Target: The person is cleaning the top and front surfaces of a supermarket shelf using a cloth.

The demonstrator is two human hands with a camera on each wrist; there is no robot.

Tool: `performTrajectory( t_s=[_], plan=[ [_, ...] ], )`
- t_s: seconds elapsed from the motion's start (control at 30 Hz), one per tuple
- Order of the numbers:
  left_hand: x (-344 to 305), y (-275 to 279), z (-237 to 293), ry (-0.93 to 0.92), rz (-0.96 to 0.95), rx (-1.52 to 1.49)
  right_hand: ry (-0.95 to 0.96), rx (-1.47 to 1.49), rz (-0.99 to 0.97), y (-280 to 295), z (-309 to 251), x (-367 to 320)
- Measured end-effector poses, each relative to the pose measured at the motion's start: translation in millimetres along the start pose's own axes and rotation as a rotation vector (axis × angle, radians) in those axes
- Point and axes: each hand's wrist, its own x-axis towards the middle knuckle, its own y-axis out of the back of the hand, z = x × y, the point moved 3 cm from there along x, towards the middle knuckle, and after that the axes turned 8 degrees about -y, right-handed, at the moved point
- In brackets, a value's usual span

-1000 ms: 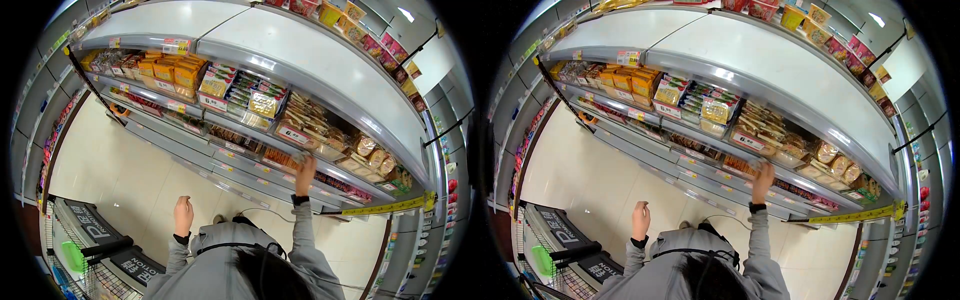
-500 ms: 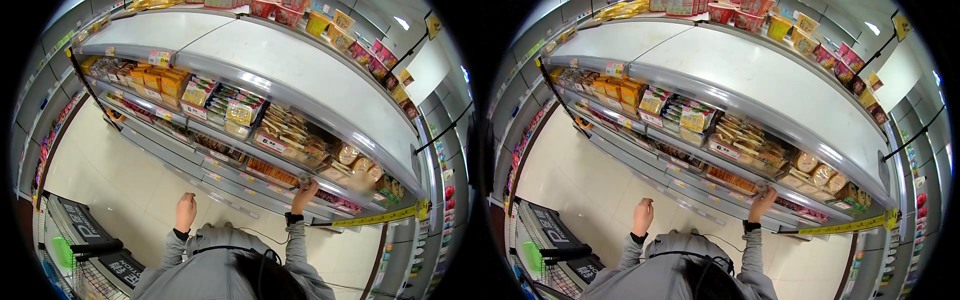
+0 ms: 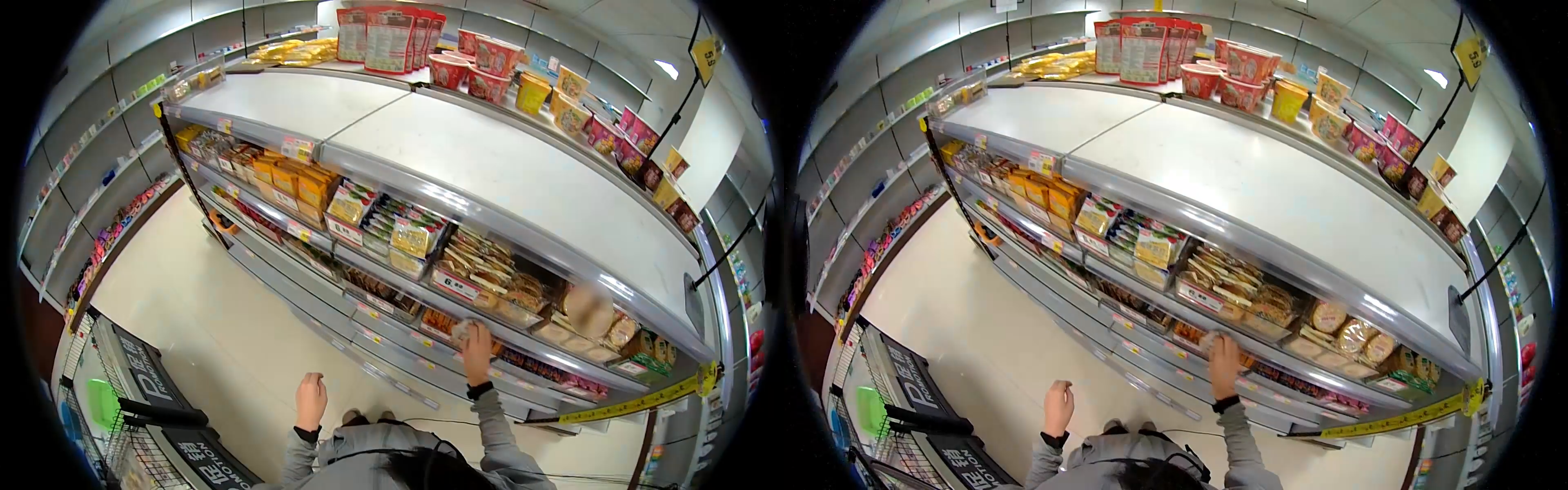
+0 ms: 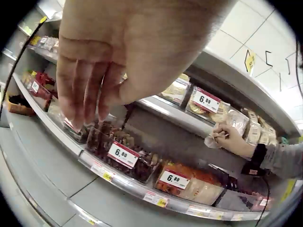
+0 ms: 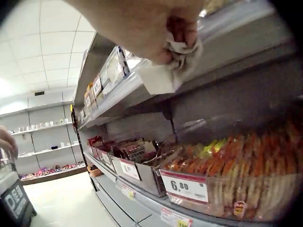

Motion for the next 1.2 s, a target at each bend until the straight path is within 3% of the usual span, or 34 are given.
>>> performTrajectory(
  t_s=[0.13,0.27,0.33,0.47,0.53,0.6,0.67,0.73,0.9,1.2],
  plan=[
    [-24,13,-24,0.065,0.086,0.058,-0.141,-0.001,0.075,34,21,-8],
    [-39,14,-44,0.108,0.039,0.110,-0.266,-0.055,0.181,70,61,-29],
    [-36,16,-42,0.108,0.034,0.105,-0.495,-0.004,0.237,87,85,-40],
    [-26,8,-37,0.054,0.034,0.073,-0.489,-0.126,0.361,94,100,-51],
    [-15,-4,-36,0.015,0.013,0.076,-0.446,0.271,0.442,79,119,-51],
    [-9,-9,-31,-0.036,-0.026,0.056,-0.419,-0.100,0.351,64,98,-45],
    [12,-10,-18,-0.084,-0.060,0.019,-0.294,-0.148,0.288,46,84,-39],
    [28,-18,-12,-0.122,-0.092,-0.004,-0.270,-0.010,0.179,49,56,-21],
    [46,-4,16,-0.176,-0.121,-0.065,-0.263,0.000,0.114,61,53,-23],
    [42,-19,-46,-0.175,-0.183,0.015,-0.345,-0.126,0.229,85,74,-38]
  ],
)
